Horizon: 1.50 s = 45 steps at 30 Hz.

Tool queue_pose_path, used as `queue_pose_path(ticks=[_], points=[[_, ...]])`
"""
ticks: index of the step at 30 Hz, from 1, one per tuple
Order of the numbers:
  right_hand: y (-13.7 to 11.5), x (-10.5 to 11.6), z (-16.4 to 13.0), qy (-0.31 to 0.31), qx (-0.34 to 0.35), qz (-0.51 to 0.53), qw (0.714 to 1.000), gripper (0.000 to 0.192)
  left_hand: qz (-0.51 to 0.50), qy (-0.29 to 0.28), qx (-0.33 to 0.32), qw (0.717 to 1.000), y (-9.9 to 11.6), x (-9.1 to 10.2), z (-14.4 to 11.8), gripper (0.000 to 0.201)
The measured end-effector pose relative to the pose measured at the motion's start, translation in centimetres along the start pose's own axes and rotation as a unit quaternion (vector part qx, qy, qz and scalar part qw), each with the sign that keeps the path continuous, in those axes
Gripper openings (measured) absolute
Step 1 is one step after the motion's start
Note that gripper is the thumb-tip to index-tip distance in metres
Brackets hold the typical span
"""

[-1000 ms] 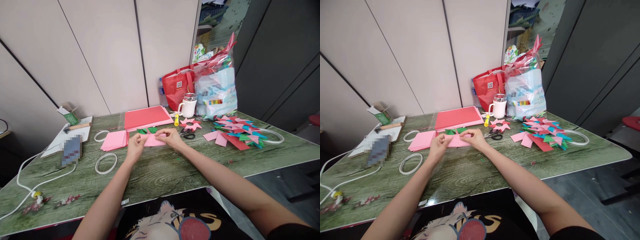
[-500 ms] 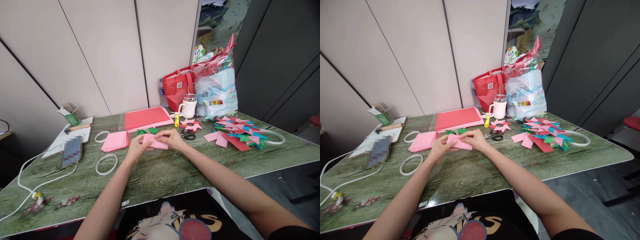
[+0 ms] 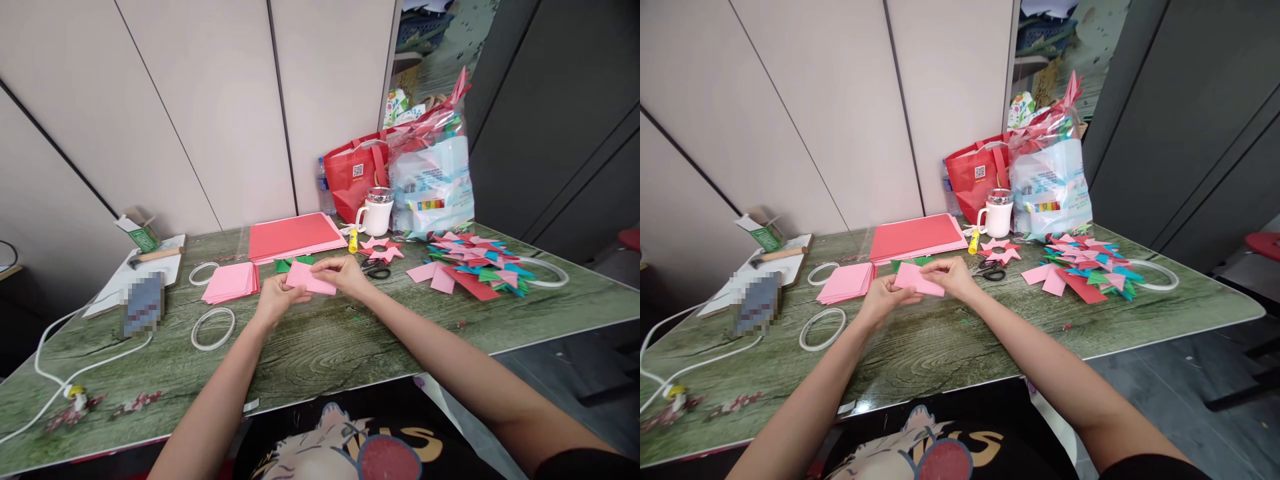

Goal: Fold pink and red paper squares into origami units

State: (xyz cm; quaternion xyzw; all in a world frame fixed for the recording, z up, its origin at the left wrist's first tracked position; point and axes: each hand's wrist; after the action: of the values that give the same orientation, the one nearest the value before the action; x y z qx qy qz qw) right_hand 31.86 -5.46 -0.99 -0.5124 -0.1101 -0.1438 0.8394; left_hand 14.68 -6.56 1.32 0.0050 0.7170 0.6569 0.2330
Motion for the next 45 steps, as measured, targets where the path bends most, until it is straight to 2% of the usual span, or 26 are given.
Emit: queue_pose_path(ticks=[8,14,17,20,24,27,30,33,36,40,43,45], points=[[0.3,0.4,0.4,0.003,-0.012,0.011,1.000,0.022,-0.057,-0.061,0.036,0.996,0.6,0.4,0.1,0.029],[0.5,0.5,0.4,0.000,-0.036,0.026,0.999,0.023,-0.090,-0.058,0.028,0.994,0.9,0.3,0.2,0.020],[0.5,0.5,0.4,-0.007,-0.043,0.035,0.998,0.024,-0.090,-0.059,0.015,0.994,0.9,0.2,0.2,0.028],[0.4,0.5,0.4,-0.009,-0.061,0.058,0.996,0.025,-0.084,-0.048,-0.002,0.995,0.9,0.2,0.2,0.047],[0.0,0.6,0.3,-0.027,-0.092,0.080,0.992,0.028,-0.045,-0.047,-0.058,0.996,1.1,0.3,0.1,0.067],[-0.1,0.7,0.2,-0.052,-0.101,0.072,0.991,0.028,-0.005,-0.093,-0.070,0.993,1.2,0.6,-0.1,0.052],[0.1,0.8,0.1,-0.093,-0.078,0.045,0.992,0.028,0.051,-0.150,-0.030,0.987,1.2,1.0,-0.3,0.029],[0.3,0.7,0.0,-0.144,-0.041,0.019,0.988,0.025,0.129,-0.169,-0.028,0.977,1.0,1.3,-0.3,0.028],[0.3,0.6,-0.1,-0.153,-0.013,0.005,0.988,0.021,0.176,-0.159,-0.040,0.971,0.7,1.4,-0.2,0.029],[-0.1,0.5,0.0,-0.087,0.033,-0.008,0.996,0.018,0.158,-0.119,-0.047,0.979,0.6,1.2,0.0,0.030],[-0.4,0.6,0.0,-0.040,0.015,0.004,0.999,0.033,0.165,-0.080,-0.092,0.979,0.7,1.0,0.1,0.030],[-0.4,0.5,0.0,-0.036,-0.020,0.043,0.998,0.048,0.174,-0.065,-0.118,0.976,0.8,1.0,0.2,0.031]])
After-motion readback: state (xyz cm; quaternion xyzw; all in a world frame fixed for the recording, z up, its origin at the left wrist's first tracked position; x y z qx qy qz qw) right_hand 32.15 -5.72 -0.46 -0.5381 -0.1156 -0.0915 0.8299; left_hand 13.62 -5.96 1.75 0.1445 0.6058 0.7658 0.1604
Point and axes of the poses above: each hand's wrist, its own z-axis towards the middle knuckle, its own x-axis out of the back of the hand, y = z × x, and after that the axes turned 15 degrees about -z, right-handed
